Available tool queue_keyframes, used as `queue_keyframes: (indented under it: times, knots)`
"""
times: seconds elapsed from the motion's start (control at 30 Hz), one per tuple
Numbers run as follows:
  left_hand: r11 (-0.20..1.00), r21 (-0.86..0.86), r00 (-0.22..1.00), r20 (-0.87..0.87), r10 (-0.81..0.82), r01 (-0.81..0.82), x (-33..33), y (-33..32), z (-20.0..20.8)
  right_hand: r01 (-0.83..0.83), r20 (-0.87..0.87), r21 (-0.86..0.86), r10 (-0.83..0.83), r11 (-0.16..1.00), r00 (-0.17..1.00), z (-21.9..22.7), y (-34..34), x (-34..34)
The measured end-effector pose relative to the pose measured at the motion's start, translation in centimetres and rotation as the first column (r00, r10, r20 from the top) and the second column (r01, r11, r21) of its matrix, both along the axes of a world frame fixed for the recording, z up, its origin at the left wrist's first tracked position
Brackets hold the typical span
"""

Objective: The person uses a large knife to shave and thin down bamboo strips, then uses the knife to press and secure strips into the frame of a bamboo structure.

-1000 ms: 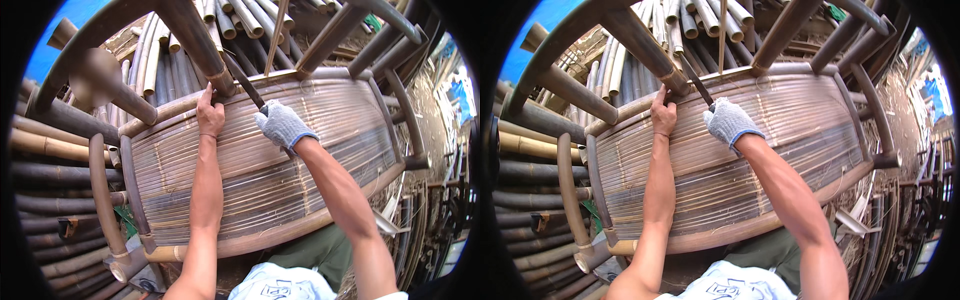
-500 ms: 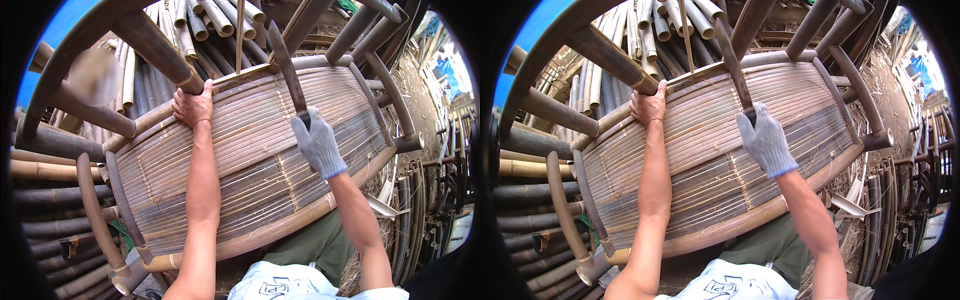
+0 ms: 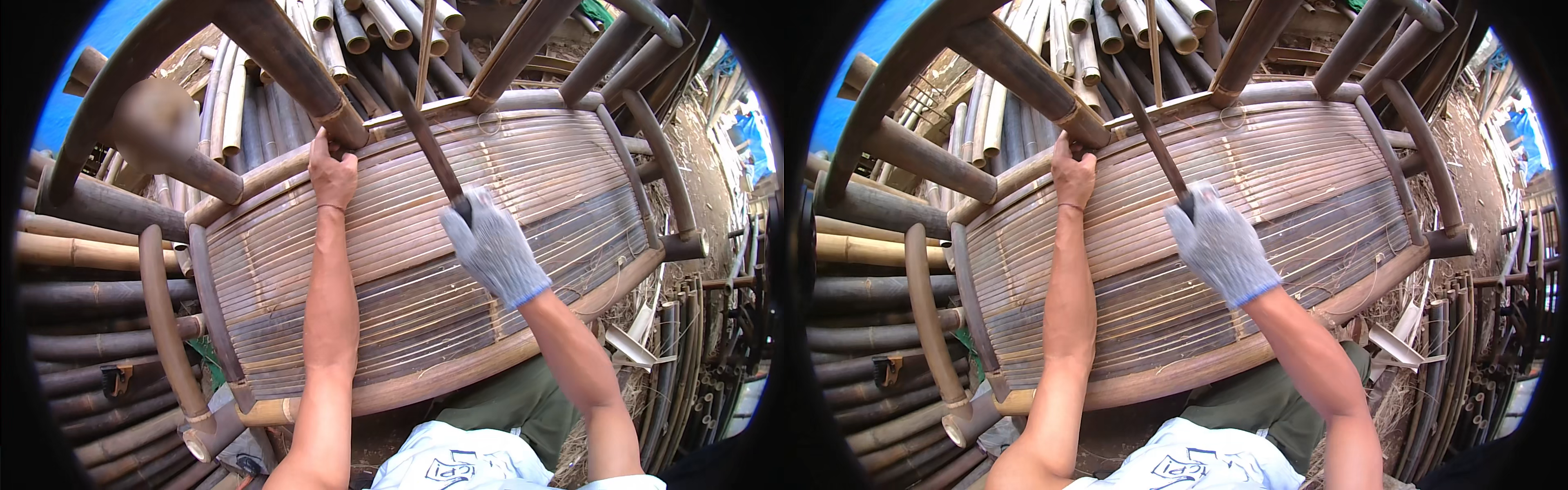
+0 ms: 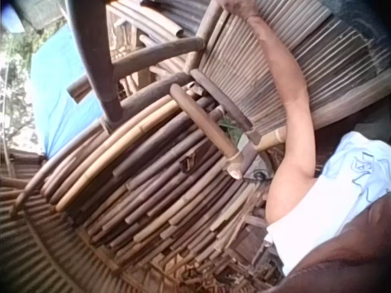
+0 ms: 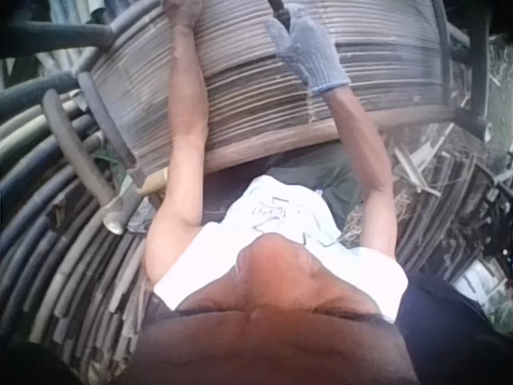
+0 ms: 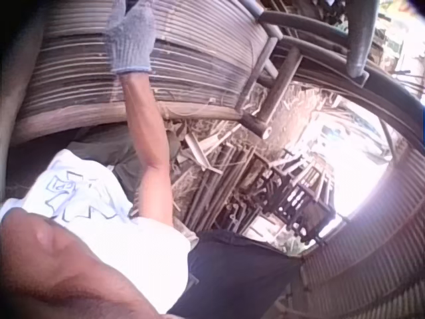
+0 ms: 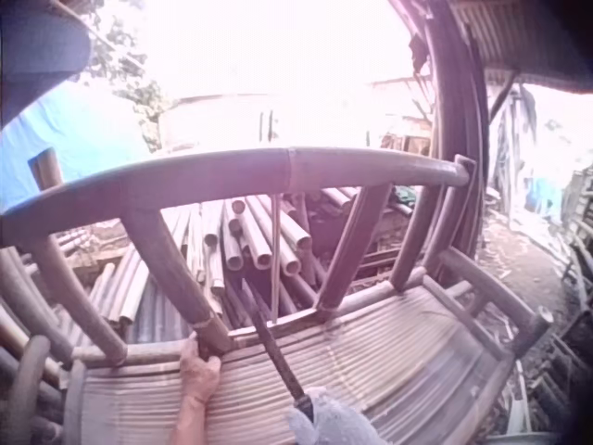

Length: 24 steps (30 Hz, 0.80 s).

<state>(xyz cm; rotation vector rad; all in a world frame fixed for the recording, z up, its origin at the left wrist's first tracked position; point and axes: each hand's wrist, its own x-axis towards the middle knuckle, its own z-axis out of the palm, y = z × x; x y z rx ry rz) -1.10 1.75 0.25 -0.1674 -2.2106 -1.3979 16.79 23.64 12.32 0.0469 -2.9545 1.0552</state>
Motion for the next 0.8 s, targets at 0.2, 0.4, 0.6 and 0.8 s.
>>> queue_keyframes:
  times: [0.2, 0.4, 0.6, 0.8]
  knots:
    - [0.999, -0.045, 0.999, -0.039, 0.014, -0.016, -0.1, -1.1, -0.3, -0.057, 0.113, 0.104, 0.045, 0.993, 0.993, -1.6, -2.3, -6.0]
    - [1.0, -0.01, 0.999, -0.045, 0.028, -0.029, 0.4, -0.2, -0.7, -0.011, 0.041, 0.051, 0.009, 0.999, 0.999, -2.3, -2.7, -6.4]
    - [1.0, -0.007, 0.998, -0.06, -0.013, 0.012, 0.0, -0.2, -0.7, 0.047, 0.076, -0.053, -0.043, 0.998, 0.996, -3.0, -3.0, -5.3]
    - [1.0, 0.008, 0.998, -0.066, 0.015, -0.015, -0.4, -0.4, -0.6, -0.103, -0.05, 0.126, 0.11, 0.987, 0.993, -2.8, -1.9, -6.3]
